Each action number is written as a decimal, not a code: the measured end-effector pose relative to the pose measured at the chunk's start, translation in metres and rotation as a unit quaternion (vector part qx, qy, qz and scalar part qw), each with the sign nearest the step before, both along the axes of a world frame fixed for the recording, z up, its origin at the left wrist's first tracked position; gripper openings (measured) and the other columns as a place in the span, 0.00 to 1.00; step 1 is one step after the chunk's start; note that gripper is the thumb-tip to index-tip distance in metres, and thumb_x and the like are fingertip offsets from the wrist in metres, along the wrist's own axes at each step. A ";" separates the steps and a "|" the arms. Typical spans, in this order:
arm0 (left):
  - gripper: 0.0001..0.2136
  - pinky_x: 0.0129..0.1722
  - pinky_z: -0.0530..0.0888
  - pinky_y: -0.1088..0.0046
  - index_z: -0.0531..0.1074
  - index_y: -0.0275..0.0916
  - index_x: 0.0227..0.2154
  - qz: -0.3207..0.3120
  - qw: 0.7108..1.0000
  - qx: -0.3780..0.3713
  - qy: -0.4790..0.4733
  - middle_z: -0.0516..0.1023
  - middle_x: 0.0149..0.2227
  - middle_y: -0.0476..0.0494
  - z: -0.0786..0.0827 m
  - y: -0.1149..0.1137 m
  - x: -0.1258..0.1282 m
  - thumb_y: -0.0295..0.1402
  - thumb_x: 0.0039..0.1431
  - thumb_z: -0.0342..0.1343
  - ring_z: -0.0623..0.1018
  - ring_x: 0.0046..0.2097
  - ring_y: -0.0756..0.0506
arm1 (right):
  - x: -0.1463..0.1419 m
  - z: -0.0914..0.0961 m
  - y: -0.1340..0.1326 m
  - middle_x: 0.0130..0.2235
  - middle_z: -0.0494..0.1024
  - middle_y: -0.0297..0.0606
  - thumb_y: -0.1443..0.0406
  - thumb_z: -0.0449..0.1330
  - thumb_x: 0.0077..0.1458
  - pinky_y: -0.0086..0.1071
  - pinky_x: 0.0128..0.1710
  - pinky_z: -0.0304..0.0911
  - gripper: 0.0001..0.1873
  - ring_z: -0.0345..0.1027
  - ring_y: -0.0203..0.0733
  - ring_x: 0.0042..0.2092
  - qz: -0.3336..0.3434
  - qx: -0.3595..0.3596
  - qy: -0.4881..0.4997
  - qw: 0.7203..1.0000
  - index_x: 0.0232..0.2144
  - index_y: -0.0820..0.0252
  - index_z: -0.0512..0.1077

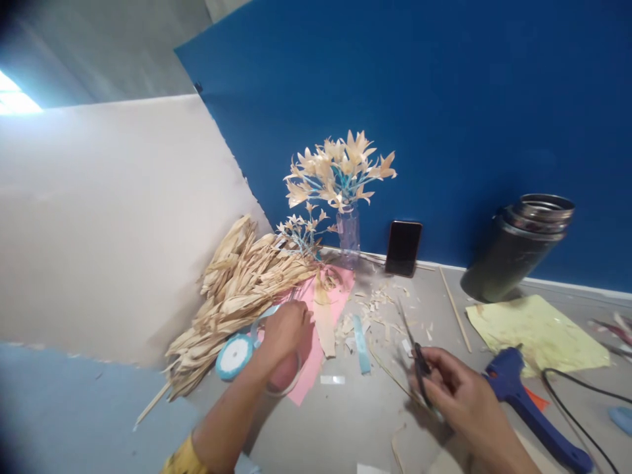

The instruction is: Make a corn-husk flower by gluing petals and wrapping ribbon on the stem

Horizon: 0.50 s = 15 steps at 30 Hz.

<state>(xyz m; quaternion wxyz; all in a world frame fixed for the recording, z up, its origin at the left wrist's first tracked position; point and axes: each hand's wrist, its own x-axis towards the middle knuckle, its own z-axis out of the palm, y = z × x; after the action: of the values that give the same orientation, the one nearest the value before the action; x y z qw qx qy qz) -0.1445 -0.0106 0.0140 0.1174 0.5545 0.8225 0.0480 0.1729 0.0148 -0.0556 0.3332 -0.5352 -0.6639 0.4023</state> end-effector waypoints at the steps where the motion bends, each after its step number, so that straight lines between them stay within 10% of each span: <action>1: 0.16 0.43 0.67 0.63 0.77 0.34 0.37 0.004 1.000 -0.003 0.007 0.80 0.44 0.26 -0.003 0.006 -0.003 0.39 0.65 0.48 0.78 0.49 0.34 | 0.000 -0.002 0.001 0.30 0.83 0.39 0.52 0.64 0.47 0.38 0.29 0.71 0.18 0.77 0.50 0.30 -0.002 0.024 -0.049 0.999 0.37 0.55 0.80; 8: 0.07 0.35 0.65 0.68 0.75 0.36 0.31 0.025 1.000 -0.003 -0.008 0.82 0.35 0.34 -0.023 0.027 -0.010 0.33 0.57 0.54 0.80 0.41 0.38 | 0.002 -0.008 0.008 0.37 0.85 0.42 0.52 0.57 0.53 0.37 0.36 0.70 0.20 0.78 0.49 0.35 0.022 0.069 -0.141 0.987 0.40 0.57 0.78; 15: 0.06 0.35 0.63 0.70 0.69 0.40 0.31 0.074 0.991 0.110 -0.032 0.78 0.31 0.43 0.000 0.009 -0.033 0.28 0.60 0.48 0.76 0.36 0.44 | 0.003 -0.014 0.007 0.38 0.86 0.42 0.56 0.58 0.54 0.37 0.35 0.69 0.15 0.80 0.52 0.38 0.033 0.075 -0.218 0.973 0.41 0.54 0.75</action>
<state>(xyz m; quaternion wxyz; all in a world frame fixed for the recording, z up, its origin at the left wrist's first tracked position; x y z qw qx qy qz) -0.1771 -0.0015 0.0140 0.0778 0.5002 0.8466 0.1642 0.1755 0.0214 -0.0696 0.2066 -0.5610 -0.7662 0.2357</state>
